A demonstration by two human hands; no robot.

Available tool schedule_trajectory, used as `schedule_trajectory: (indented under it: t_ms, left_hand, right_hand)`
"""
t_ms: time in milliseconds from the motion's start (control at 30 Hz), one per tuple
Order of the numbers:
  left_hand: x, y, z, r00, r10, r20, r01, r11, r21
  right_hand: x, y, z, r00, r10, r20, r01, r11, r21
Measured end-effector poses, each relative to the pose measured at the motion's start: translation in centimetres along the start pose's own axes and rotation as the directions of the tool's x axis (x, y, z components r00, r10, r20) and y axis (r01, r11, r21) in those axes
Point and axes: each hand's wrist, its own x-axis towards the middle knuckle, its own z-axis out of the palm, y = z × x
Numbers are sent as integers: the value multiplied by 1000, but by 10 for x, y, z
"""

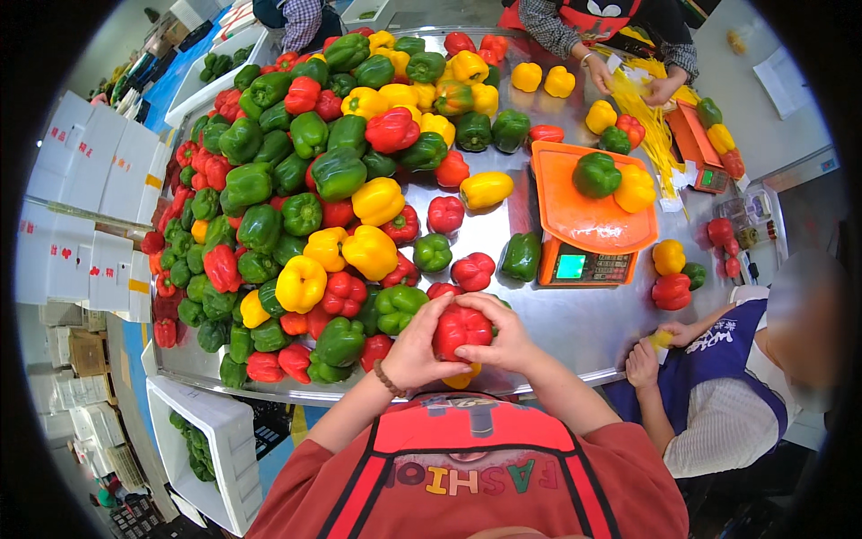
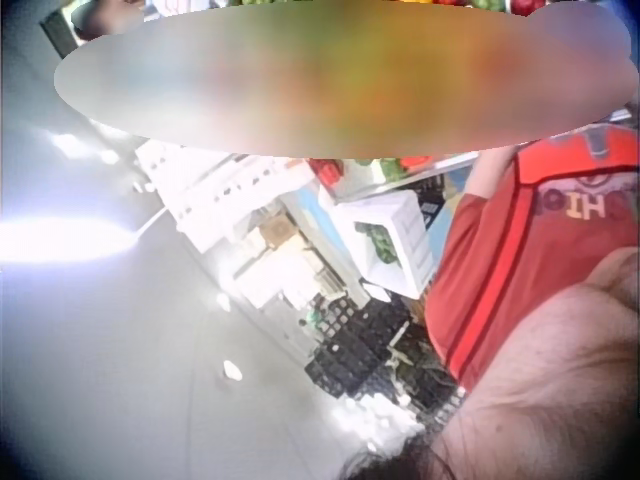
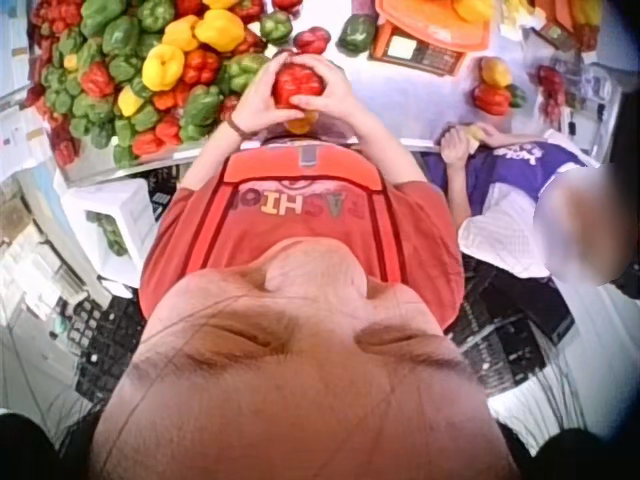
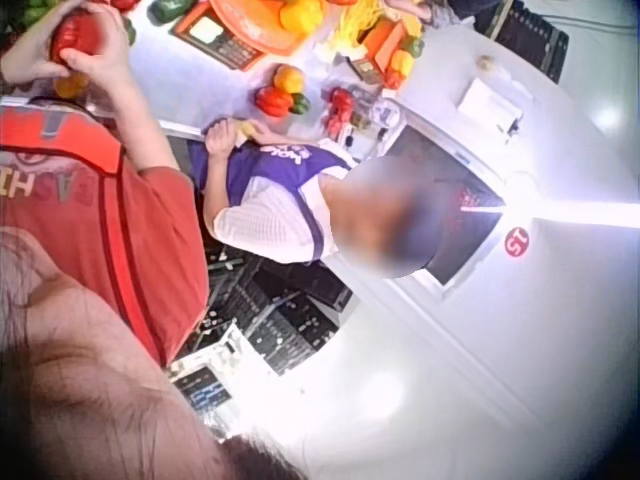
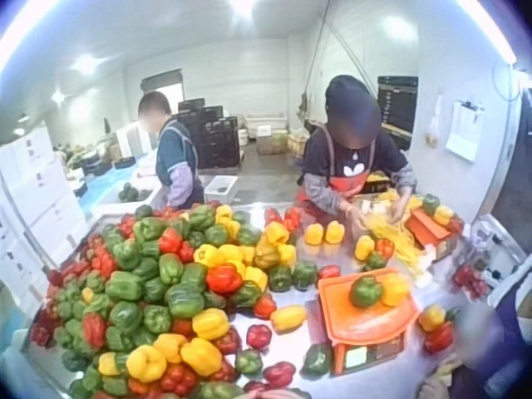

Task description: The person sorts bell peppers by color on a metal table, picking up green, red, and yellow peppers and placing them into separate piles. The person also places some peppers onto a digital scale to weigh them.

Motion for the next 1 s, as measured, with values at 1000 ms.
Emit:
schedule_trajectory:
  t_ms: [1000]
  left_hand:
    - [-25, -31, -15, 915, -158, -371, 159, 987, -28]
  right_hand:
    - [-89, 86, -103, 524, 61, -850, -410, 892, -189]
